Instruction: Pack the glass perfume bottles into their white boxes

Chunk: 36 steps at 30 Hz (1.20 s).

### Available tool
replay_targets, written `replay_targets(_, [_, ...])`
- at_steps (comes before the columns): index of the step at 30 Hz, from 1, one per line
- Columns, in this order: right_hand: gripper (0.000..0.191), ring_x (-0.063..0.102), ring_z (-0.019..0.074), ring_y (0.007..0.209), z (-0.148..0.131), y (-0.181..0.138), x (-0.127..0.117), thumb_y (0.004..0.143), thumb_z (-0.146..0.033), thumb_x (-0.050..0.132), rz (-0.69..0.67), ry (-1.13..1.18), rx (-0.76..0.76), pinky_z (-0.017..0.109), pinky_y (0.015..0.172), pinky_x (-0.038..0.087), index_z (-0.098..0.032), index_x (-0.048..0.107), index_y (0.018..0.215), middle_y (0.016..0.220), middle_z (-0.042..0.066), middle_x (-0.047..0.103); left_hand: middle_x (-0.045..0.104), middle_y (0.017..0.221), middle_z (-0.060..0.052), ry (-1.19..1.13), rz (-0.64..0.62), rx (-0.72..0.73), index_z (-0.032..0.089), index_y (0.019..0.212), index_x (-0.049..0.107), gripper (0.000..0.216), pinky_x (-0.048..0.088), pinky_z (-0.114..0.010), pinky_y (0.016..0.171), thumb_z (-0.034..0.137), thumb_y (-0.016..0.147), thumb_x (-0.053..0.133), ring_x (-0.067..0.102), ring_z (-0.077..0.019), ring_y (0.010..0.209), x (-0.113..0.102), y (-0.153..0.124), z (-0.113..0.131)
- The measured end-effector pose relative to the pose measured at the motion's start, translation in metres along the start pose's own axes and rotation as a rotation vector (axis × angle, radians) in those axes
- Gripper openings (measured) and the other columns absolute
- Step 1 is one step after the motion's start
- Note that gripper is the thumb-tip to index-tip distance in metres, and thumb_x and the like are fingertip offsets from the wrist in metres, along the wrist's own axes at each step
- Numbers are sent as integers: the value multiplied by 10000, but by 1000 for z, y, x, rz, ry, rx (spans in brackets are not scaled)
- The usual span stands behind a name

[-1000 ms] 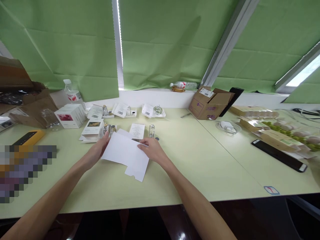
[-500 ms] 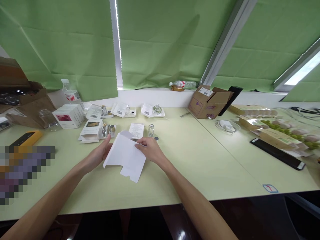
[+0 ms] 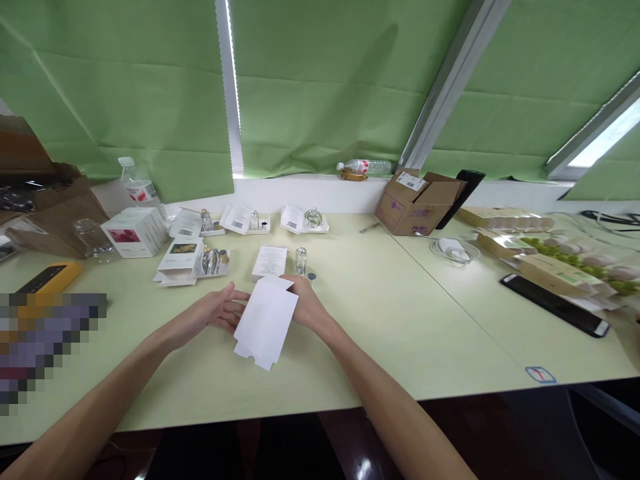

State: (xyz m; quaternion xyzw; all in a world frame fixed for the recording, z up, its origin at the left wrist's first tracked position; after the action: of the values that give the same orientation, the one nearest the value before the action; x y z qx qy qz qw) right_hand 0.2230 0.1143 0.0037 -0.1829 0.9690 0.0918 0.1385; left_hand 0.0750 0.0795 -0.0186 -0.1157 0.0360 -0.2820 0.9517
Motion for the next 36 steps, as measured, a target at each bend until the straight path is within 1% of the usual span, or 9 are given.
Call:
replay_targets(2, [224,320,96,578,-3,-1,1,721,-292,569,-4,-5,-2,239,529,260,-185,410,605,626,-39,384,705,1076,-156,29,-2,17,143,1251,608,646,527,-398,816,642,898,398,684,-251,854,2,-1,3])
replay_targets(5, [217,317,96,577,-6,-2,2,724,-295,570,-12,-3,3,238,525,254,-184,422,610,626,-37,386,708,1073,-133,67,-41,44,169,1213,639,562,531,-383,808,594,910,430,683,-242,867,7,-1,6])
replay_targets(8, [212,313,93,567,-6,-2,2,726,-291,565,-9,19,18,234,510,248,-186,421,611,619,-39,390,708,1083,-108,74,-39,55,198,1236,628,493,537,-364,782,537,899,507,680,-238,886,7,0,4])
replay_targets(12, [201,325,93,566,-7,-3,3,725,-262,557,-17,45,16,230,507,252,-183,415,605,614,-39,388,717,1076,-84,64,-43,69,218,1277,603,478,537,-356,781,466,868,600,675,-231,892,6,3,0])
replay_targets(17, [208,325,95,573,-9,-4,5,711,-257,575,-30,63,28,230,510,258,-184,408,609,616,-36,379,729,1038,-83,43,-80,75,209,1268,609,456,537,-353,769,439,875,603,679,-225,868,10,3,1])
replay_targets(21, [237,297,92,568,-9,-5,5,708,-257,582,-36,57,49,234,503,237,-191,377,608,612,-42,351,733,1019,-87,28,-90,71,199,1270,602,457,535,-351,764,428,875,609,681,-221,858,11,2,2])
replay_targets(27, [202,296,91,582,-9,-5,5,729,-230,558,-49,46,30,230,500,227,-182,389,630,632,-37,345,731,1034,-91,27,-96,60,197,1274,594,467,534,-341,766,435,872,614,681,-221,874,10,3,0])
replay_targets(33, [242,308,85,563,-8,-6,2,767,-276,578,-32,15,33,223,485,228,-177,404,630,616,-42,369,731,1039,-84,32,-29,45,203,1269,597,478,532,-350,792,452,863,627,681,-224,884,1,3,1])
replay_targets(36, [211,374,93,566,-11,-6,0,766,-305,608,-27,0,30,221,492,267,-164,496,656,623,-32,451,731,1045,-83,19,6,41,207,1272,596,476,532,-362,806,459,868,619,682,-227,889,-3,2,2])
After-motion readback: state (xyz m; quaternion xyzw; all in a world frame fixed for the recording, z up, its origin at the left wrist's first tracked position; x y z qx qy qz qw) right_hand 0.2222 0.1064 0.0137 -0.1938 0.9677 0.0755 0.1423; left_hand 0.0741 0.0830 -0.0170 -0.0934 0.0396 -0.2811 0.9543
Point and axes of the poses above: each hand's wrist, its own y-axis towards the middle knuckle, its own x-axis out of the palm, z = x × y, the point moved 9 cm from there along y, towards the middle knuckle
